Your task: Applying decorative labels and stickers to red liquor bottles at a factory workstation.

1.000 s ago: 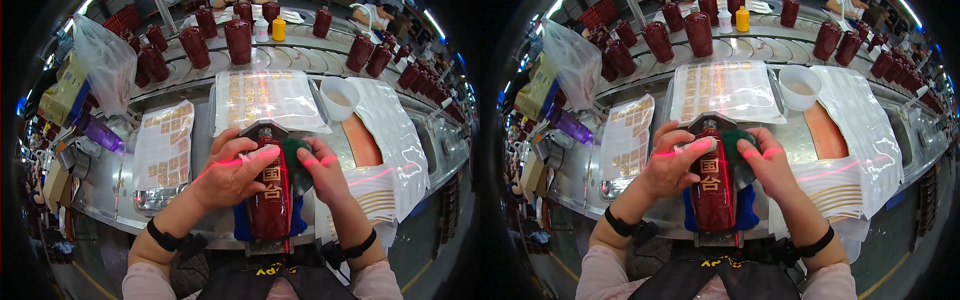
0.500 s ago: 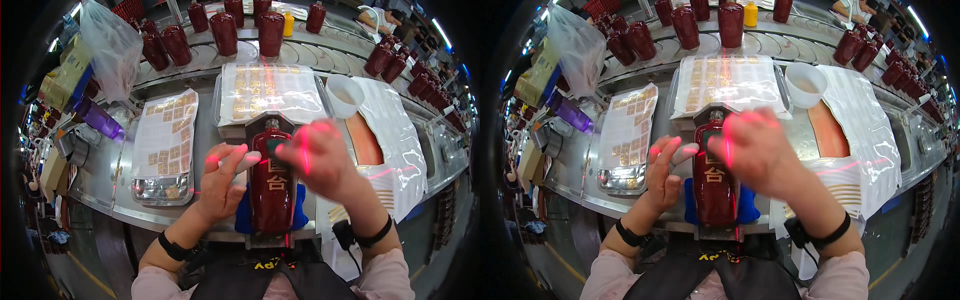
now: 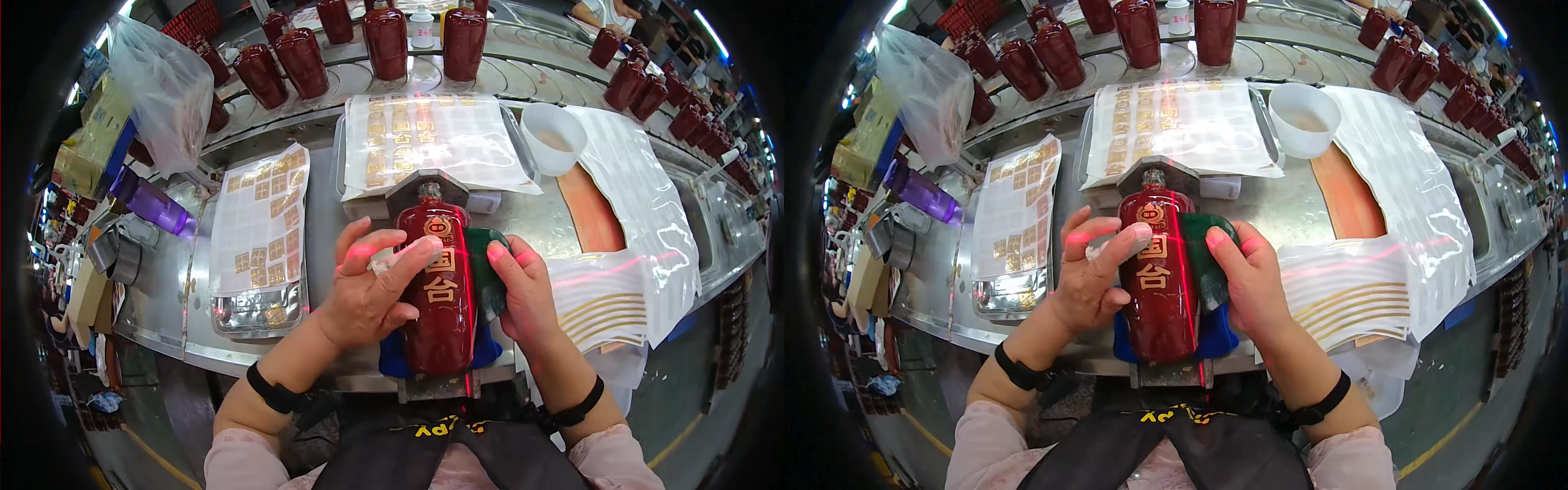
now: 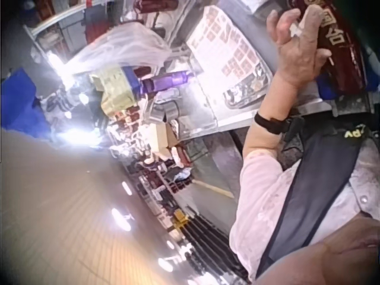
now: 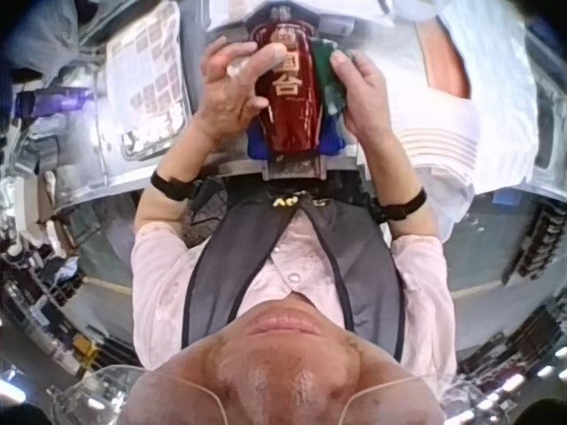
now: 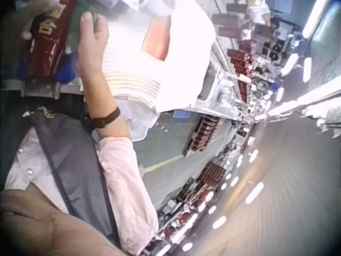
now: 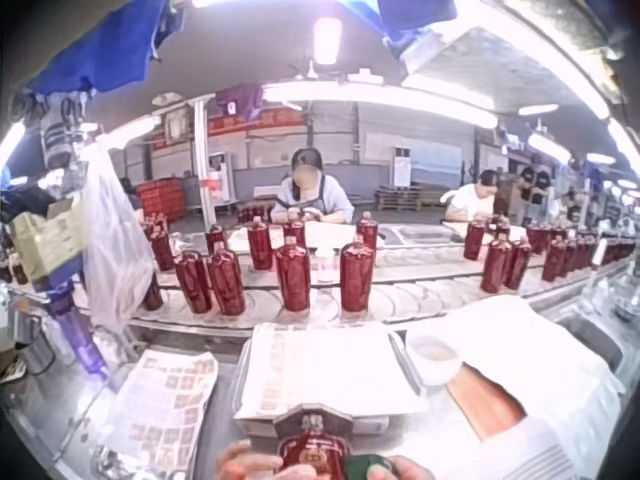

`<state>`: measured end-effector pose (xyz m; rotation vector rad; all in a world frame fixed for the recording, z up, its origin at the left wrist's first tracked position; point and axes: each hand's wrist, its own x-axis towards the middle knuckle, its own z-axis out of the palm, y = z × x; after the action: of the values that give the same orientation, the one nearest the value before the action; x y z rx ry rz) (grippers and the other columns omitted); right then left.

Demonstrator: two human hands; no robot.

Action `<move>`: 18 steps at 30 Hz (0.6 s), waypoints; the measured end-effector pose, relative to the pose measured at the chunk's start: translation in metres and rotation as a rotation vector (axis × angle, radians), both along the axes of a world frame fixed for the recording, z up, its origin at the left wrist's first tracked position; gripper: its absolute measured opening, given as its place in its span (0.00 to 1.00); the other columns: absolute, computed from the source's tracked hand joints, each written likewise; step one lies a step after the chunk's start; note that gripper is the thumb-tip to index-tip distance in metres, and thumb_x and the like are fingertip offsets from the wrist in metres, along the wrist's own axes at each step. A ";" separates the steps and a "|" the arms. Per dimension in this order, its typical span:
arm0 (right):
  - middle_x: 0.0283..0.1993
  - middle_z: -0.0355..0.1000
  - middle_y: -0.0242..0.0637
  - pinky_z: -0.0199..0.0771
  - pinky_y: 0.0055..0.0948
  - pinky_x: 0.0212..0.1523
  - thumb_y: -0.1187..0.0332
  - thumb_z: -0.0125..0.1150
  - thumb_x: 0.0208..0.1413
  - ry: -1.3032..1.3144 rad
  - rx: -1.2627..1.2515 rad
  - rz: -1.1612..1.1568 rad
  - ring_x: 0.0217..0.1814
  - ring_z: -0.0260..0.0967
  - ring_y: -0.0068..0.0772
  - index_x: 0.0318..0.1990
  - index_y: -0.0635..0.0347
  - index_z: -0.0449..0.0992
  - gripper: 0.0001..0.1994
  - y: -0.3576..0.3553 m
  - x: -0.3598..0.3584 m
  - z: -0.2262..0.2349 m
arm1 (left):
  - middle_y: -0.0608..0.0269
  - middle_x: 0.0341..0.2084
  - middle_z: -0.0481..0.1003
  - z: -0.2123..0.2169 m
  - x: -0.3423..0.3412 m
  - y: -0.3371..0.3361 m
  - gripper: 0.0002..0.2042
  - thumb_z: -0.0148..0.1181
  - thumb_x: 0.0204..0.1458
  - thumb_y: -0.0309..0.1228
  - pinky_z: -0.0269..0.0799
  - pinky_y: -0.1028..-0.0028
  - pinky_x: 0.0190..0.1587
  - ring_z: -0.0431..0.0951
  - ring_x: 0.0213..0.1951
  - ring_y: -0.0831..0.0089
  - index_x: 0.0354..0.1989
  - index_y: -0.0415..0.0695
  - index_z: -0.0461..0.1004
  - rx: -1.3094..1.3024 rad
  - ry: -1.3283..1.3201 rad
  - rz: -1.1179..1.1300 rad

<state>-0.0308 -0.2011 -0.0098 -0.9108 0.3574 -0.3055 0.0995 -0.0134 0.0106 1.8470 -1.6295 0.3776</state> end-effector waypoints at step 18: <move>0.31 0.67 0.34 0.63 0.35 0.38 0.74 0.69 0.37 -0.524 -1.614 0.391 0.32 0.65 0.37 0.39 0.55 0.78 0.17 0.004 0.009 0.099 | 0.36 0.63 0.57 -0.037 -0.077 0.029 0.53 0.63 0.43 0.58 0.37 0.43 0.66 0.57 0.63 0.41 0.68 0.31 0.48 0.053 0.206 0.275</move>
<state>-0.0218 -0.1974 0.0889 -2.3537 -0.7071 -0.4368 0.0223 0.0152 -0.0267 2.0821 -1.2632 0.2524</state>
